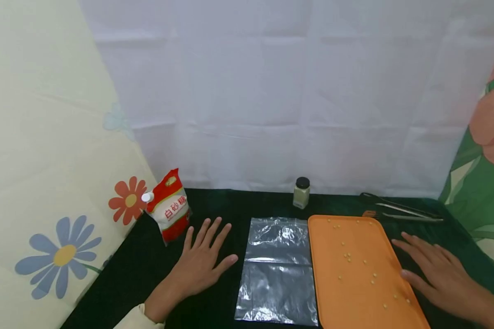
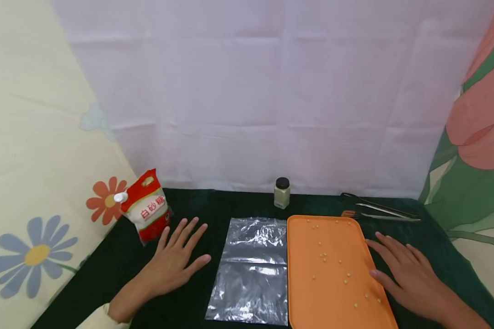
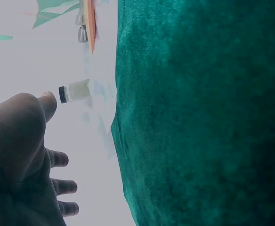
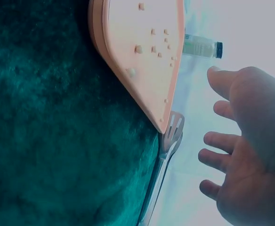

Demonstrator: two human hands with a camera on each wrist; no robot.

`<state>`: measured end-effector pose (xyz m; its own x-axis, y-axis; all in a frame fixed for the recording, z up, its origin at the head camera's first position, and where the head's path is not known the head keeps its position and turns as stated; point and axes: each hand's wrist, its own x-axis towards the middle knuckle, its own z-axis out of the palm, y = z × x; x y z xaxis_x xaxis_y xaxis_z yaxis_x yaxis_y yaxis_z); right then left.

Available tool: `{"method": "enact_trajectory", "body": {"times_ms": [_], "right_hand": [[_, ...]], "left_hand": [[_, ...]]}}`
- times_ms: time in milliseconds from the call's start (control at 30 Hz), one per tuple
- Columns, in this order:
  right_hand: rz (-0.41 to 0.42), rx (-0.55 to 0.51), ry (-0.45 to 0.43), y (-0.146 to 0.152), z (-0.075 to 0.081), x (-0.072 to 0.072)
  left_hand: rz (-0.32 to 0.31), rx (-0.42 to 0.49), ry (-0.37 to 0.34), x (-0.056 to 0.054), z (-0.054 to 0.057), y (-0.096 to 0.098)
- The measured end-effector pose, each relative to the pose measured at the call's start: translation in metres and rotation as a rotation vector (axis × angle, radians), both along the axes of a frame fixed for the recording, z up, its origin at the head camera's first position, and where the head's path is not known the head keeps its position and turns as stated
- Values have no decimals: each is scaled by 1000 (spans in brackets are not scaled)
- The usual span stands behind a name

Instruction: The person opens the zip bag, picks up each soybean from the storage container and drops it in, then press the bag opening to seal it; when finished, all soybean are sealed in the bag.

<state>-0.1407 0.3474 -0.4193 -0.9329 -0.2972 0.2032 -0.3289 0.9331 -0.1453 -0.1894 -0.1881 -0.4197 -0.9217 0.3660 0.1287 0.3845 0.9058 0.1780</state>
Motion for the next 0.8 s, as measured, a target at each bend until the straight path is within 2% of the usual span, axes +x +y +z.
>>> {"method": "enact_trajectory", "body": {"times_ms": [167,300,400,533,700,800], "right_hand": [[58,-6,10,-8,5,-4],[152,-31,54,-26,10,-14],[216,-38,103,-47,15,-31],[262,-22,114,-81,20,-59],[316,8,115,-121,18,-94],[317,4,75,-142,15,-112]], "left_hand": [[-45,-10,-46,1,-1,2],[-143,-52,-146,9,3,8],[-237,-94,-202,18,11,12],[-339,-144,-251,33,19,22],[-417,-176,-341,48,23,33],[-465,-203,-396,54,21,36]]}}
